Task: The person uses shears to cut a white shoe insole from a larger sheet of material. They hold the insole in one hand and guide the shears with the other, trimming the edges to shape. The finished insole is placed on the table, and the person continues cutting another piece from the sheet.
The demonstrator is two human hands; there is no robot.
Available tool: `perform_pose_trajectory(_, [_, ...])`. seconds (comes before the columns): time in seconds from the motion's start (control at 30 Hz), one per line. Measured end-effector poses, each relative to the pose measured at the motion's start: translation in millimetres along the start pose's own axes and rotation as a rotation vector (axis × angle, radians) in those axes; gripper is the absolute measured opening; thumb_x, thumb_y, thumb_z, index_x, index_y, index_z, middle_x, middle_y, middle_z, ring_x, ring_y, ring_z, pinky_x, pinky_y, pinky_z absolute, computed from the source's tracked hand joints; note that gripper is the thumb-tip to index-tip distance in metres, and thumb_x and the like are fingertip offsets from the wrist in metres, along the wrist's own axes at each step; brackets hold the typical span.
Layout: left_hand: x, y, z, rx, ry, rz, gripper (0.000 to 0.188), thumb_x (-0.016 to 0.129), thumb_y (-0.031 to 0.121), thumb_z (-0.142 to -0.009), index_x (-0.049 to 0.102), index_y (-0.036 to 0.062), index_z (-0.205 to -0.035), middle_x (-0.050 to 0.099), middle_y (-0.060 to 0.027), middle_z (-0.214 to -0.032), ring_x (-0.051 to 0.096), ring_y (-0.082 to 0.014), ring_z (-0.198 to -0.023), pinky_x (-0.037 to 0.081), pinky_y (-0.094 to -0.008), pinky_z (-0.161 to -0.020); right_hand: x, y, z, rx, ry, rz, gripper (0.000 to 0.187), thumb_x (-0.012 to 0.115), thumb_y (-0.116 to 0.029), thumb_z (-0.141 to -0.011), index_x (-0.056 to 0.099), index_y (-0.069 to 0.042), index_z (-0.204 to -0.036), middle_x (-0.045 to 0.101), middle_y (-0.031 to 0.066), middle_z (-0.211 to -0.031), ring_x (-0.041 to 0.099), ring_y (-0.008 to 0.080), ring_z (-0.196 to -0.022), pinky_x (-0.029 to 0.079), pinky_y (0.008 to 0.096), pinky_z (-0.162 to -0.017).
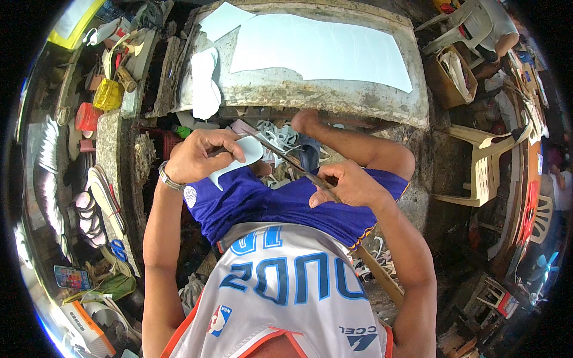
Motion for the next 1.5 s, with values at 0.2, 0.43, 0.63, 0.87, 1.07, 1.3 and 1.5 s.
perform_pose_trajectory(0.2, [-3,-1,-2,-0.003,-0.050,-0.018,0.018,0.065,-0.003,-0.081,0.079,0.0026,-0.092,0.070,-0.0030,-0.092,0.060,-0.0113,-0.079,0.046,-0.0265,-0.070,-4,-5,2,-0.001,-0.003,0.081,0.051,0.096,-0.044,-0.074,0.065,-0.004,-0.075,0.053,-0.0044,-0.065,0.047,0.0067,-0.065,0.037,0.0291,-0.057])
perform_pose_trajectory(0.43, [-6,1,-3,-0.029,-0.126,-0.087,0.018,0.067,0.001,-0.080,0.081,0.0046,-0.091,0.074,-0.0064,-0.096,0.063,-0.0137,-0.083,0.048,-0.0284,-0.074,-5,-8,1,-0.017,-0.044,0.117,0.053,0.097,-0.043,-0.072,0.063,-0.003,-0.073,0.049,-0.0056,-0.064,0.044,0.0068,-0.064,0.035,0.0303,-0.056])
perform_pose_trajectory(0.63, [-8,-1,-5,-0.047,-0.173,-0.083,0.019,0.067,0.000,-0.079,0.080,0.0037,-0.092,0.077,-0.0094,-0.095,0.070,-0.0214,-0.099,0.052,-0.0360,-0.098,-8,-13,7,0.033,-0.047,0.095,0.052,0.098,-0.041,-0.071,0.064,-0.003,-0.075,0.049,-0.0055,-0.064,0.043,0.0059,-0.065,0.035,0.0304,-0.057])
perform_pose_trajectory(0.87, [-7,-4,-10,-0.076,-0.230,-0.090,0.020,0.067,0.000,-0.080,0.080,0.0012,-0.095,0.079,-0.0081,-0.097,0.072,-0.0209,-0.096,0.055,-0.0350,-0.094,-11,-16,6,0.091,-0.089,0.181,0.047,0.097,-0.038,-0.073,0.067,-0.002,-0.078,0.052,-0.0030,-0.062,0.047,0.0055,-0.064,0.037,0.0303,-0.055])
perform_pose_trajectory(1.07, [-11,-20,-14,0.032,-0.246,-0.069,0.019,0.068,0.000,-0.084,0.079,0.0008,-0.099,0.079,-0.0090,-0.098,0.073,-0.0185,-0.094,0.056,-0.0342,-0.092,-15,3,2,0.094,-0.043,0.170,0.047,0.096,-0.040,-0.074,0.068,-0.003,-0.078,0.059,-0.0009,-0.062,0.055,0.0070,-0.057,0.043,0.0308,-0.052])
perform_pose_trajectory(1.3, [-54,-104,-19,-0.204,0.203,0.011,0.021,0.070,0.013,-0.096,0.077,0.0056,-0.115,0.077,-0.0061,-0.097,0.069,-0.0116,-0.087,0.056,-0.0292,-0.082,3,67,-16,0.280,0.168,0.004,0.054,0.093,-0.050,-0.077,0.067,-0.002,-0.078,0.061,0.0030,-0.062,0.058,0.0114,-0.055,0.046,0.0301,-0.053])
perform_pose_trajectory(1.5, [-130,-140,-20,-0.184,0.592,-0.039,0.025,0.069,0.008,-0.097,0.076,0.0042,-0.120,0.075,-0.0015,-0.103,0.064,-0.0095,-0.090,0.052,-0.0260,-0.080,24,108,-30,0.310,0.199,0.040,0.060,0.092,-0.055,-0.074,0.067,-0.001,-0.074,0.062,0.0062,-0.061,0.060,0.0126,-0.056,0.047,0.0325,-0.054])
Point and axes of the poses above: each hand's wrist, its own z-axis away from the middle knuckle, its own x-axis out of the palm, y = z × x, the point moved 9 cm from there along -z, towards the middle knuckle
